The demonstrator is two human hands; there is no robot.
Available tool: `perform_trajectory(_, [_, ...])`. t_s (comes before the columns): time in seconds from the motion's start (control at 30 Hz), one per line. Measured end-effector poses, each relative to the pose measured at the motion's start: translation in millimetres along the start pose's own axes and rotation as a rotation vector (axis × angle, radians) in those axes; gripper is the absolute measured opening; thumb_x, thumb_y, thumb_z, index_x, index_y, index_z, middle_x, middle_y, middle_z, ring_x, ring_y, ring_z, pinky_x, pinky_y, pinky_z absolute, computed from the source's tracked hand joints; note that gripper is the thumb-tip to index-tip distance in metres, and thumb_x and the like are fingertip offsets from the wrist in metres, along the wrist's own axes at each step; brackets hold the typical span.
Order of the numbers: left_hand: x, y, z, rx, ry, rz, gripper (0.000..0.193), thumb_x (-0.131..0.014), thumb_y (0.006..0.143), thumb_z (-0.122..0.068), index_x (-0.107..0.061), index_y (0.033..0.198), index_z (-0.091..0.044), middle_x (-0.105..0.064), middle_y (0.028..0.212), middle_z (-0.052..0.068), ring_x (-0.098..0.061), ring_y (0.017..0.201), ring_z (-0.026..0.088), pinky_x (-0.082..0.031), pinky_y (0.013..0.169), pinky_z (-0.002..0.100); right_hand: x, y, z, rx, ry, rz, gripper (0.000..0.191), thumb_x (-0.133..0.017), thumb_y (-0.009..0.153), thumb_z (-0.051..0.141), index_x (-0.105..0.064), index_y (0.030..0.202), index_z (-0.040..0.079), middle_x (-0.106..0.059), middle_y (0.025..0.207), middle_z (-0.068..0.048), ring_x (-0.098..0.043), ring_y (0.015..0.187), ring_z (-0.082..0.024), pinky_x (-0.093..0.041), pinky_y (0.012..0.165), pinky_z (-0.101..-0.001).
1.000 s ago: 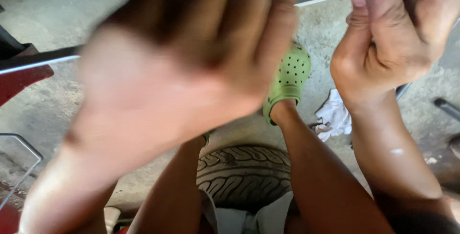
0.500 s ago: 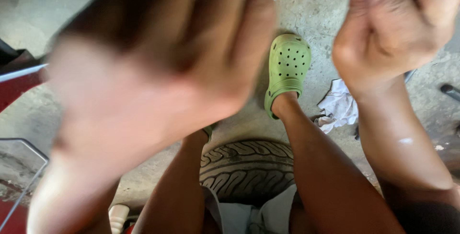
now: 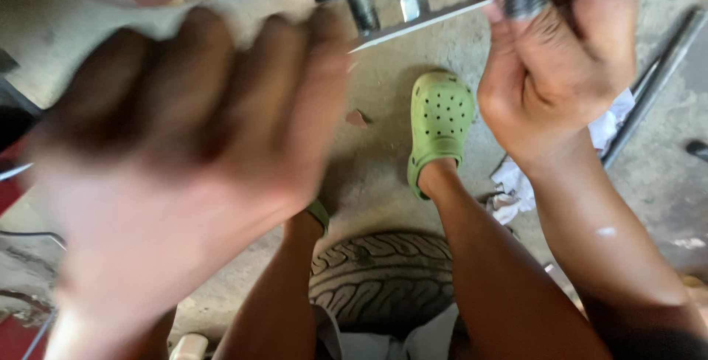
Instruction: The person kneels beside a vehicle with a removed wheel and files the wheel studs and hub area with a flat file, repositioning the file repeatedly across different studs. They briefly handle a socket and a socket wrench on the hub before resuming filing.
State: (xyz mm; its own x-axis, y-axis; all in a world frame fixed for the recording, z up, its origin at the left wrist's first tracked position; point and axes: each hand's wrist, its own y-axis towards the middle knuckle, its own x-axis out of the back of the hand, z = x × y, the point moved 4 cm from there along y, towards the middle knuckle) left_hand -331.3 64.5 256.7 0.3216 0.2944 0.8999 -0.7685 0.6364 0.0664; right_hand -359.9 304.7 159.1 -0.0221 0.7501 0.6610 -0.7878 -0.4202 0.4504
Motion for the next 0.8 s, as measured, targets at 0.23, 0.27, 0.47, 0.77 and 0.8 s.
perform_trajectory(0.23, [12.0, -10.5, 11.4, -0.077, 0.064, 0.171, 0.022, -0.065, 0.095, -0.025, -0.076, 0.112, -0.017, -0.069, 0.09, -0.007, -0.06, 0.078, 0.01, -0.045, 0.068, 0.024, -2.3, 5.9, 3.9, 0.03, 0.083, 0.014, 0.027, -0.06, 0.107, -0.02, -0.065, 0.132, -0.01, -0.057, 0.128, -0.016, -0.071, 0.106, -0.026, -0.061, 0.089, -0.0311])
perform_trajectory(0.27, [12.2, -11.5, 9.1, -0.073, 0.057, 0.179, 0.023, -0.064, 0.095, -0.025, -0.076, 0.113, -0.017, -0.069, 0.09, -0.007, -0.06, 0.079, 0.01, -0.045, 0.068, 0.024, -2.6, 6.6, 3.7, 0.048, 0.097, 0.004, 0.028, -0.06, 0.107, -0.021, -0.066, 0.132, -0.011, -0.057, 0.127, -0.016, -0.071, 0.105, -0.026, -0.061, 0.088, -0.0314])
perform_trajectory(0.47, [8.2, -25.8, 5.4, -0.029, 0.081, 0.217, 0.023, -0.064, 0.095, -0.026, -0.075, 0.113, -0.017, -0.069, 0.092, -0.007, -0.06, 0.08, 0.01, -0.045, 0.069, 0.025, -0.5, 8.0, -1.8, 0.086, 0.042, 0.074, 0.02, -0.061, 0.11, -0.023, -0.066, 0.125, -0.012, -0.06, 0.122, -0.018, -0.068, 0.103, -0.028, -0.055, 0.084, -0.033])
perform_trajectory(0.77, [-45.9, -109.6, -26.2, 0.568, -0.491, 0.27, 0.024, -0.063, 0.095, -0.028, -0.074, 0.114, -0.017, -0.069, 0.094, -0.008, -0.06, 0.082, 0.01, -0.045, 0.071, 0.025, 1.8, -0.7, -10.6, -0.003, 0.093, 0.063, 0.023, -0.06, 0.114, -0.018, -0.065, 0.134, -0.011, -0.059, 0.124, -0.016, -0.065, 0.102, -0.025, -0.05, 0.084, -0.031])
perform_trajectory(0.8, [-55.9, -124.5, -36.3, 0.724, -0.691, 0.277, 0.024, -0.063, 0.095, -0.028, -0.074, 0.114, -0.018, -0.069, 0.094, -0.008, -0.06, 0.082, 0.009, -0.045, 0.071, 0.025, 1.6, -0.7, -10.8, 0.0, 0.084, 0.06, 0.022, -0.061, 0.114, -0.018, -0.066, 0.135, -0.011, -0.059, 0.124, -0.016, -0.066, 0.102, -0.026, -0.049, 0.083, -0.0314])
